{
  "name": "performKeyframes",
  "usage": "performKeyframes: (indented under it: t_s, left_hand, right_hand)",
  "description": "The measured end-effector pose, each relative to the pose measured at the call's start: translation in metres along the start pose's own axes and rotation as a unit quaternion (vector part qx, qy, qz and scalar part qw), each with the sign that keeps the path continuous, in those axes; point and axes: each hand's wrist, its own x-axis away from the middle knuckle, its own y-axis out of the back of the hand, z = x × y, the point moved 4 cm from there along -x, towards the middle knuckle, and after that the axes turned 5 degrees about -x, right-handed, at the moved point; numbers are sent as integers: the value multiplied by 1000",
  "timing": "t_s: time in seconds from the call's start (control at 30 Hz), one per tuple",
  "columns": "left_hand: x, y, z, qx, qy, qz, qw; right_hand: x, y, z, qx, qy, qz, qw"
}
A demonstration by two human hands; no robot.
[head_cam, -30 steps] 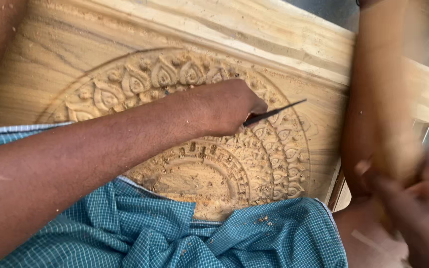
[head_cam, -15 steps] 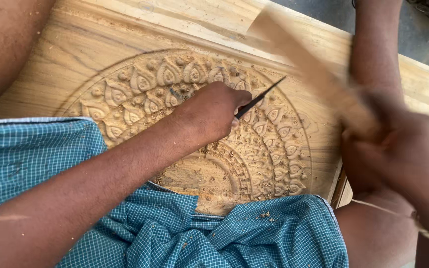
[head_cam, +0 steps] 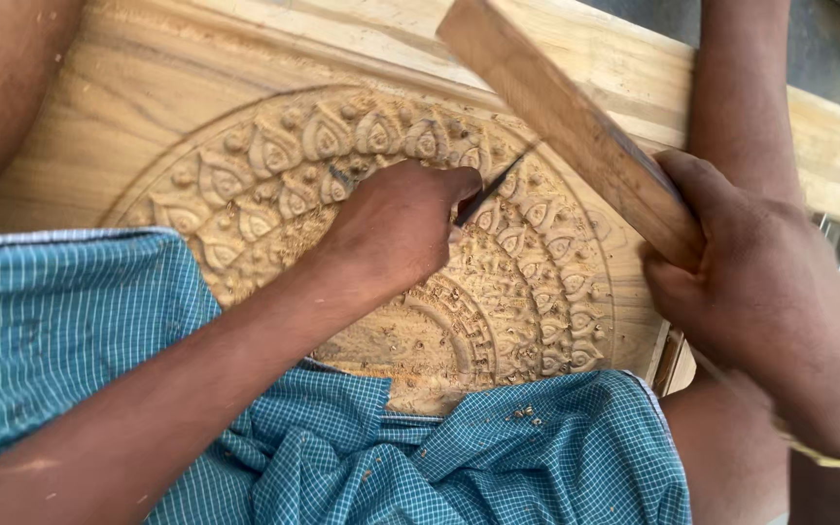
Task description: The person carves intricate patterns into a large wooden panel by striking a metal chisel with a wooden mallet. The person repeatedly strikes the chisel to chip away small pieces of wood, following the circular design in the center of the panel.
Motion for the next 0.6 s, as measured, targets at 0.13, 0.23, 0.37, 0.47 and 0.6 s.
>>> performKeyframes:
  t_s: [0.13, 0.23, 0.37, 0.47, 0.6]
  left_hand:
    - [12, 0, -4, 275, -139, -82, 948]
    - [15, 0, 3, 182, -170, -174, 953]
    - [9, -16, 10, 134, -161, -166, 964]
    - [8, -26, 13, 92, -165, -170, 967]
    - [7, -33, 17, 59, -139, -141, 978]
  right_hand:
    - [21, 0, 3, -173, -2, -67, 983]
    - [48, -6, 5, -350, -19, -60, 935]
    - [76, -39, 0, -480, -22, -37, 876]
    - [91, -61, -16, -487, -14, -57, 872]
    - [99, -59, -42, -463, 104, -89, 876]
